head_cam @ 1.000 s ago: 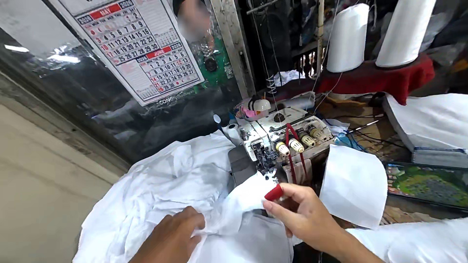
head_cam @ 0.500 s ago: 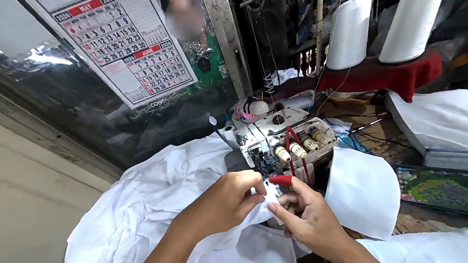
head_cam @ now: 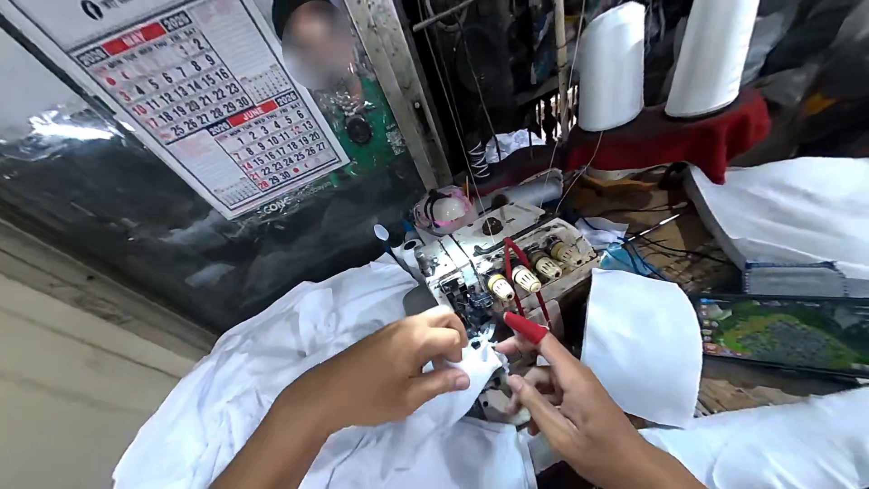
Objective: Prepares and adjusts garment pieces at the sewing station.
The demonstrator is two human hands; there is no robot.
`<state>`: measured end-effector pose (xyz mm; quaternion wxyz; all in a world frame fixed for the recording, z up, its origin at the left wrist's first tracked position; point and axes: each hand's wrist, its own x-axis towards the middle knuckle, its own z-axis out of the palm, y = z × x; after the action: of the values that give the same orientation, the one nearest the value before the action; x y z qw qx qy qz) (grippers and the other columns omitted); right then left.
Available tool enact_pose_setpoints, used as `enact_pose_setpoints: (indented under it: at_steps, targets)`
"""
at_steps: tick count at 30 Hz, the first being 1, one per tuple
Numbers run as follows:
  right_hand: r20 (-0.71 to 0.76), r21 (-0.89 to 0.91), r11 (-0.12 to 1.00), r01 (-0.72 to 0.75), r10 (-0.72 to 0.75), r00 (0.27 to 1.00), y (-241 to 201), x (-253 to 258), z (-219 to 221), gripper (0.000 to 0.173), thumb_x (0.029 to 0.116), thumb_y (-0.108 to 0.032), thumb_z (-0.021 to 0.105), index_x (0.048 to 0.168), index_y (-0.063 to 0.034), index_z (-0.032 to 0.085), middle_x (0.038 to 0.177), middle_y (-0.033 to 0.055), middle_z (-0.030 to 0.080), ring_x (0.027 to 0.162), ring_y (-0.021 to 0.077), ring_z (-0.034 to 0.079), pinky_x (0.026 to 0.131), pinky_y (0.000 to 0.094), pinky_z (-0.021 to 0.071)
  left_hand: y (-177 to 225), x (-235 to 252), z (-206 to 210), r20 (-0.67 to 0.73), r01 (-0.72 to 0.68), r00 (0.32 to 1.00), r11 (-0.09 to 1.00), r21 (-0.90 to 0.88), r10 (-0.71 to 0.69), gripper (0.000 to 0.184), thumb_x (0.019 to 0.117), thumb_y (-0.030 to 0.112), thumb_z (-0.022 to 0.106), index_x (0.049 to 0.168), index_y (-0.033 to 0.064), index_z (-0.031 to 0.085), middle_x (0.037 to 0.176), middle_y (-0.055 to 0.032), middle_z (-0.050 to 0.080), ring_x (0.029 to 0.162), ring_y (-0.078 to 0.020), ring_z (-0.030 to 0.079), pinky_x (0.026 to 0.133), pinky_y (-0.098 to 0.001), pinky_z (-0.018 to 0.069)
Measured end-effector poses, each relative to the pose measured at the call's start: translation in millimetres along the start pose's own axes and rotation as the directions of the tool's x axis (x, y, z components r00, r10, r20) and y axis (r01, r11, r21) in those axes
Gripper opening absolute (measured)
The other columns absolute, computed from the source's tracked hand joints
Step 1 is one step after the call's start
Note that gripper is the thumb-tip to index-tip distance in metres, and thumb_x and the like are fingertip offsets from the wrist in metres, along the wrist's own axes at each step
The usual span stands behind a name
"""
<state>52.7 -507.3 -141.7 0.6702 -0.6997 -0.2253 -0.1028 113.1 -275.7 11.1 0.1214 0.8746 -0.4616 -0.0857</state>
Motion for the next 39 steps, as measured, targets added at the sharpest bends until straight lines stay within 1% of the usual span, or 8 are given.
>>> enact_pose_setpoints:
  at_steps: [4, 9, 14, 19, 24, 30, 35, 39]
  targets:
    - [0.040, -0.078, 0.996, 0.040, -0.037, 0.999, 4, 10, -2, 0.031, 0.1037, -0.020, 0.060, 0.134, -0.0155, 0.058, 0.123, -0.0034, 0.068, 0.074, 0.0094, 0.070, 0.063, 0.0279, 0.0639, -8, 0, 11, 0.153, 0.107, 0.987, 0.910, -0.400, -0.049, 0.024, 0.1058, 0.034, 0.057, 0.106, 0.0125, 0.067, 0.085, 0.0020, 0.070, 0.071, -0.0074, 0.068, 0.063, -0.0231, 0.0596]
    - [0.086, -0.219, 0.963, 0.157, -0.142, 0.986, 1, 40, -2, 0.021, 0.0992, -0.030, 0.067, 0.115, -0.0161, 0.065, 0.092, -0.0077, 0.067, 0.061, 0.0034, 0.056, 0.054, 0.0232, 0.0521, 0, -4, 0, 0.167, 0.137, 0.981, 0.962, -0.237, -0.098, 0.027, 0.1001, 0.042, 0.064, 0.104, 0.0160, 0.067, 0.071, 0.0065, 0.063, 0.057, -0.0025, 0.058, 0.053, -0.0198, 0.0500]
    - [0.331, -0.008, 0.998, 0.061, -0.055, 0.942, -21, 47, -2, 0.047, 0.0962, -0.021, 0.070, 0.139, -0.0208, 0.050, 0.120, -0.0031, 0.065, 0.077, 0.0089, 0.069, 0.066, 0.0280, 0.0634, 10, -10, -4, 0.163, 0.125, 0.985, 0.905, -0.406, -0.063, 0.023, 0.1036, 0.034, 0.061, 0.104, 0.0123, 0.065, 0.079, 0.0021, 0.067, 0.065, -0.0068, 0.066, 0.058, -0.0214, 0.0573]
    - [0.474, -0.318, 0.942, 0.105, 0.062, 0.878, -24, 53, -9, 0.036, 0.1033, -0.045, 0.056, 0.103, -0.0122, 0.070, 0.086, -0.0001, 0.063, 0.075, 0.0085, 0.059, 0.069, 0.0299, 0.0517, 9, 4, -10, 0.279, 0.256, 0.943, 0.933, -0.251, -0.183, 0.021, 0.1030, 0.033, 0.062, 0.114, 0.0144, 0.065, 0.068, 0.0019, 0.064, 0.054, -0.0062, 0.060, 0.051, -0.0221, 0.0525]
    - [0.296, -0.526, 0.836, 0.152, 0.013, 0.955, -30, 1, -8, 0.026, 0.0957, -0.039, 0.065, 0.110, -0.0183, 0.072, 0.132, 0.0111, 0.055, 0.112, 0.0219, 0.062, 0.082, 0.0408, 0.0597, 26, 14, -5, 0.321, 0.156, 0.933, 0.987, 0.036, -0.160, 0.024, 0.1036, 0.033, 0.059, 0.113, 0.0133, 0.068, 0.094, -0.0015, 0.066, 0.076, -0.0119, 0.062, 0.071, -0.0346, 0.0548]
    - [0.341, -0.199, 0.977, -0.079, 0.145, 0.929, 0, 2, -7, 0.023, 0.1068, -0.035, 0.054, 0.116, -0.0168, 0.065, 0.084, -0.0033, 0.072, 0.062, 0.0087, 0.069, 0.054, 0.0297, 0.0601, 2, 10, 4, 0.176, 0.191, 0.958, 0.961, 0.200, -0.227, 0.021, 0.1028, 0.038, 0.060, 0.107, 0.0200, 0.070, 0.094, 0.0049, 0.066, 0.080, -0.0075, 0.064, 0.073, -0.0333, 0.0579]
    - [0.630, 0.014, 0.947, -0.322, 0.242, 0.738, -17, 43, -24, 0.025, 0.1068, -0.030, 0.057, 0.120, -0.0103, 0.064, 0.092, 0.0044, 0.076, 0.062, 0.0160, 0.072, 0.051, 0.0324, 0.0623, 38, 15, -2, 0.220, 0.180, 0.944, 0.944, 0.275, -0.244, 0.024, 0.1059, 0.036, 0.050, 0.109, 0.0166, 0.064, 0.092, 0.0001, 0.064, 0.082, -0.0154, 0.066, 0.070, -0.0405, 0.0564]
    - [0.662, 0.047, 0.924, -0.379, 0.255, 0.705, -15, 46, -27, 0.025, 0.1067, -0.030, 0.057, 0.123, -0.0113, 0.063, 0.093, 0.0058, 0.077, 0.060, 0.0171, 0.072, 0.049, 0.0322, 0.0616, 22, 17, 3, 0.086, 0.161, 0.976, 0.929, 0.332, -0.200, 0.031, 0.1006, 0.054, 0.055, 0.103, 0.0247, 0.065, 0.081, 0.0112, 0.064, 0.073, -0.0042, 0.064, 0.062, -0.0319, 0.0551]
